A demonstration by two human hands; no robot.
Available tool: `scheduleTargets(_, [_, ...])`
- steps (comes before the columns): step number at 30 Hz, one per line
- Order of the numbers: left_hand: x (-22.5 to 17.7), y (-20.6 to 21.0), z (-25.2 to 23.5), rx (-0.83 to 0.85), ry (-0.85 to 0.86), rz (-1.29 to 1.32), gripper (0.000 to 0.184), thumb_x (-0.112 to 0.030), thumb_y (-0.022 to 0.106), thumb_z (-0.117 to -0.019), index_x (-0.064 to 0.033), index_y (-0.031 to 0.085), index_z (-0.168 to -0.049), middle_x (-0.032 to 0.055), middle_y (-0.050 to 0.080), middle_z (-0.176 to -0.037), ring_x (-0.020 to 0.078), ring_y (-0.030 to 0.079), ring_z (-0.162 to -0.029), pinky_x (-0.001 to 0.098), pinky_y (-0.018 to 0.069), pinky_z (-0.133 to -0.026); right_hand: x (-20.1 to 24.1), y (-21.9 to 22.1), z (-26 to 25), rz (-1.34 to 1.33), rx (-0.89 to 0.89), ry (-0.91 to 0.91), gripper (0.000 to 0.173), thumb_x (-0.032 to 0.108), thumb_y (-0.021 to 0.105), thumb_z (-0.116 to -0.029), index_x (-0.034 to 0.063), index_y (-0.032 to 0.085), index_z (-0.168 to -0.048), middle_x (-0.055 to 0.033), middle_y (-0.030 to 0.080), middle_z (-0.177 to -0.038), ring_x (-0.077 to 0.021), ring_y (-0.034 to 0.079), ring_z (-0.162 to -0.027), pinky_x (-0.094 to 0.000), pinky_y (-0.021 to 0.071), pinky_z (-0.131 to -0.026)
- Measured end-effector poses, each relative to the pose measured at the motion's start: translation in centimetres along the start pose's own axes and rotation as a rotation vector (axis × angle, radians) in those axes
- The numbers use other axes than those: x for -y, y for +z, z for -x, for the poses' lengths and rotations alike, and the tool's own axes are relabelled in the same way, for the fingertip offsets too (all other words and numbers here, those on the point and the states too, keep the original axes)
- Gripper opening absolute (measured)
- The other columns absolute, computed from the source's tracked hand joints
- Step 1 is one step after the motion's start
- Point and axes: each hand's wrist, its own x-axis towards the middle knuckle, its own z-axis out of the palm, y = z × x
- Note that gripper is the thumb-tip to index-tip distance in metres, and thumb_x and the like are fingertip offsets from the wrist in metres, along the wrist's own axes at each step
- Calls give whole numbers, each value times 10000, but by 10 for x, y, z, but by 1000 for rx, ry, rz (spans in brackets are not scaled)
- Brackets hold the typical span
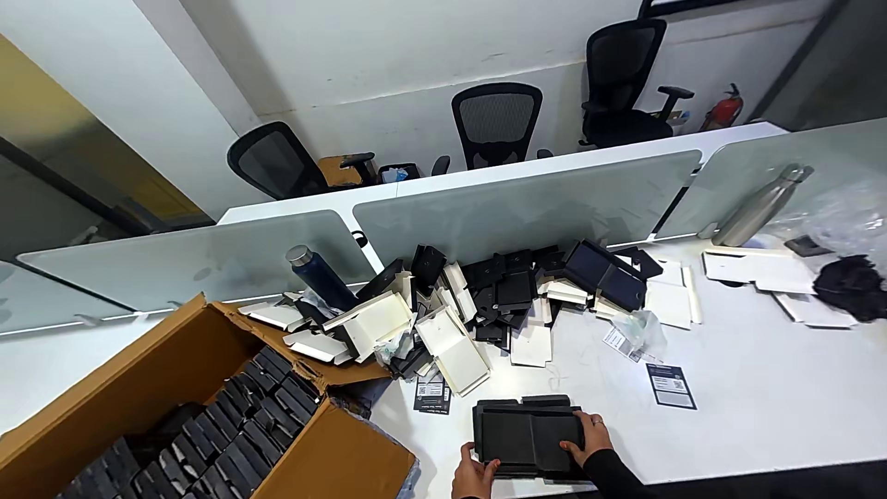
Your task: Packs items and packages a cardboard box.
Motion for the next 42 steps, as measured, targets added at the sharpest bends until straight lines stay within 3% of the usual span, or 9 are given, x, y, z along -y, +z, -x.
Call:
scheduleTargets(6, [-2,1,3,22,11,-22,795,-320,756,-939,24,357,-1535,225,705,-1170,389,686,-1084,557,498,-999,-8,-6,-13,-140,-138,-140,489,61,759,-889,-90,584,-1320,-370,529,-1334,-455,590,-1181,-468,481,-1028])
scheduleTargets(11, [-7,3,2,48,-48,-85,817,-337,743,-948,5,317,-1555,228,700,-1188,398,671,-1133,573,488,-1015,-4,-16,-22,21,14,-47,520,148,756,-924,-68,557,-1354,-334,478,-1448,-475,468,-1360,-516,386,-1142])
scheduleTargets(23, [-13,5,-3,52,-90,-118,851,-306,765,-934,14,285,-1559,234,674,-1243,391,648,-1185,549,477,-1043,2,-18,-31,79,105,43,579,156,766,-928,-44,505,-1405,-317,434,-1475,-450,470,-1371,-502,426,-1116])
scheduleTargets(26, [-13,5,-4,51,-110,-117,868,-324,776,-923,15,289,-1557,227,683,-1235,386,655,-1179,549,480,-1041,-4,-19,-34,4,76,19,740,131,814,-881,-59,402,-1465,-334,478,-1433,-453,501,-1342,-491,420,-1121])
scheduleTargets(29, [-15,2,-1,39,-132,-81,904,-316,790,-911,22,264,-1564,238,688,-1226,391,663,-1168,544,483,-1042,-11,-25,-34,-89,71,-23,760,148,847,-847,-78,437,-1446,-330,544,-1367,-442,553,-1269,-496,431,-1093])
scheduleTargets(34, [-24,-15,19,57,-152,-52,928,-309,791,-909,58,242,-1561,271,669,-1257,422,640,-1205,549,461,-1071,10,-65,-9,-174,155,-208,352,165,744,-946,-60,672,-1207,-264,677,-1128,-322,642,-949,-455,491,-906])
scheduleTargets(38, [-52,-45,51,-181,426,-7,867,-243,849,-812,133,419,-1464,329,600,-1318,527,561,-1234,667,426,-1041,49,-105,30,-235,145,-535,210,81,685,-953,-84,700,-1082,-207,715,-981,-232,667,-875,-378,522,-831])
scheduleTargets(40, [-77,-56,62,-271,772,-8,760,-246,836,-800,110,530,-1398,284,642,-1301,481,614,-1206,627,479,-1012,71,-118,51,-109,73,-772,176,65,682,-937,-80,738,-1020,-236,733,-995,-349,693,-963,-478,519,-906])
scheduleTargets(42, [-101,-64,66,-233,973,-25,626,-221,801,-839,62,599,-1360,216,694,-1254,396,675,-1151,559,530,-980,87,-118,62,21,-83,-1064,113,72,703,-895,-15,767,-929,-187,747,-924,-403,696,-915,-572,515,-836])
